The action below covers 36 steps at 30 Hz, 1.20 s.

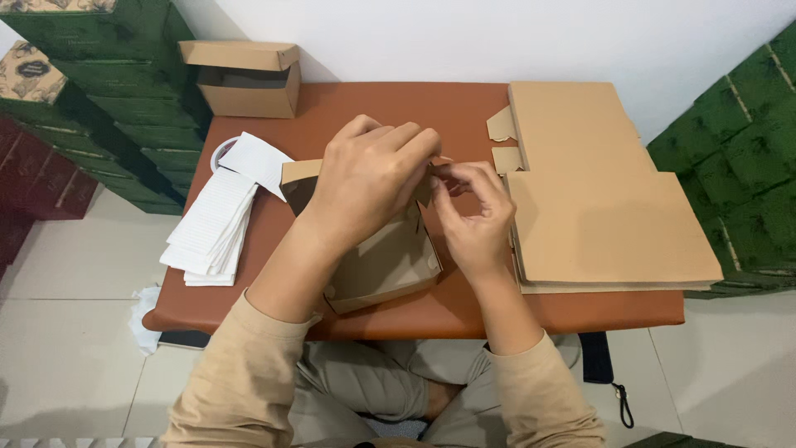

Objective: The person assembles a flat cardboard piece into a box by folding the side flaps and tucking them into slots. They then place a white paper insert inside the box and close the lid. The finished box is stacked with others, and the person begins assembling a second box.

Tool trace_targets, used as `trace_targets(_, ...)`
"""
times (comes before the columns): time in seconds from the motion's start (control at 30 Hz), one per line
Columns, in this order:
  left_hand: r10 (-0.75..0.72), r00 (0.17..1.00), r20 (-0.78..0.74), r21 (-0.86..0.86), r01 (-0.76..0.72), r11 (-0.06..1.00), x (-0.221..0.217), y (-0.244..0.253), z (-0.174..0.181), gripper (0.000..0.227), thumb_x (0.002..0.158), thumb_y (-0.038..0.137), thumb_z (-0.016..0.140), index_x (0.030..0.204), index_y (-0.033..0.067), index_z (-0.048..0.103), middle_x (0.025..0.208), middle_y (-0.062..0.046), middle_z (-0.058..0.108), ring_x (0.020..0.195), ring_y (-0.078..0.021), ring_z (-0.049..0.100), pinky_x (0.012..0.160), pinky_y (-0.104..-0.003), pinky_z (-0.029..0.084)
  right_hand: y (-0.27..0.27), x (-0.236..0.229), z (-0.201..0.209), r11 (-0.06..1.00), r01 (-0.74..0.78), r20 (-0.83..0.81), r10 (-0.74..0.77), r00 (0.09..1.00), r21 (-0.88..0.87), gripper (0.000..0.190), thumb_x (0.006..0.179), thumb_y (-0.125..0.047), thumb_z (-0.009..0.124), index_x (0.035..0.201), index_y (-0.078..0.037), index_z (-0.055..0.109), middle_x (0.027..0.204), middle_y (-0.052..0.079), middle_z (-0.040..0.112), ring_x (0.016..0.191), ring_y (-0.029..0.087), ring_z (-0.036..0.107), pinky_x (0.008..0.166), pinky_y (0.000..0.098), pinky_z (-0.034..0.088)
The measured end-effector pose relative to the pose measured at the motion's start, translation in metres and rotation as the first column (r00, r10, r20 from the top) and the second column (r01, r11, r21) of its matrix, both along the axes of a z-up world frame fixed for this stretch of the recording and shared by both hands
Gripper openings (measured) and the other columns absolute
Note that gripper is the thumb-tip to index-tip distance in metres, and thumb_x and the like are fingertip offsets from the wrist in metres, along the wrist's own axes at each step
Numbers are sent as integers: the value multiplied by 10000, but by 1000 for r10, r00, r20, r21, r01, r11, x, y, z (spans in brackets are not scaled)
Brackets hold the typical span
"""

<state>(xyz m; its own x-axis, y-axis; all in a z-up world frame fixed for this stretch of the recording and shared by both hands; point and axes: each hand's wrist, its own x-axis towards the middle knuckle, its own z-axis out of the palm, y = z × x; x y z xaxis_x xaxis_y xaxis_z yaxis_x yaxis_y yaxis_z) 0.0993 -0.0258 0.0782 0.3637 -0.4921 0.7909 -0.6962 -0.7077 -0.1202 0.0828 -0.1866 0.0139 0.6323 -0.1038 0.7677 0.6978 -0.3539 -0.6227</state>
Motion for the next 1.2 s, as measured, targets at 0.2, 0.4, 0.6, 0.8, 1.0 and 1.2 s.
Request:
trace_targets(0.2, -81, 992, -100, -51, 76, 996, -4, 10, -4, 138, 893, 26, 695, 921, 159, 672, 757, 31, 654, 752, -168, 699, 981, -352, 422, -1, 4, -3, 999, -33, -39, 34, 999, 33, 180, 874, 87, 726, 979, -55, 764, 888, 121, 706, 794, 216, 694, 679, 319, 559)
trace_targets(0.4, 0, 996, 85, -35, 3, 999, -25, 14, -7, 154, 994, 105, 625, 879, 207, 611, 1002, 66, 611, 1024, -141, 551, 943, -382, 278, -1, 7, -2, 982, -168, -66, 174, 982, 89, 165, 917, 67, 711, 1018, -52, 765, 893, 98, 679, 821, 167, 688, 704, 297, 576)
trace_targets(0.6, 274, 921, 278, 67, -303, 951, -43, 22, -51, 223, 1021, 140, 621, 1160, 304, 681, 1026, 21, 579, 883, -188, 477, 784, -360, 319, -1, 0, -3, 985, -170, -85, 170, 982, 9, 184, 883, 73, 737, 1012, -53, 773, 867, 110, 679, 780, 228, 708, 670, 341, 595)
trace_targets(0.8, 117, 993, 7, -411, -104, 906, -70, 6, -83, 209, 855, 62, 757, 1057, 109, 778, 847, -44, 657, 681, -199, 662, 582, -292, 573, 7, -19, -12, 985, -27, 133, 50, 990, -168, 153, 827, -8, 804, 948, -101, 799, 825, 45, 728, 712, 225, 722, 647, 317, 596)
trace_targets(1.0, -99, 968, -232, -871, -161, 465, -74, -13, -133, 406, 773, 17, 879, 962, -28, 522, 886, -169, 686, 767, -316, 750, 632, -315, 629, 19, -26, -33, 960, 46, 260, 28, 965, -275, 202, 782, -8, 802, 948, -122, 797, 822, 20, 728, 709, 207, 716, 652, 331, 601)
trace_targets(1.2, 86, 962, -259, -849, -269, 455, -82, 2, -129, 146, 773, -60, 821, 801, 48, 727, 715, -83, 761, 638, -236, 743, 547, -320, 569, 22, -27, -35, 982, -50, 240, 94, 966, -184, 134, 790, -10, 795, 889, -101, 796, 773, 27, 711, 632, 209, 686, 620, 306, 590)
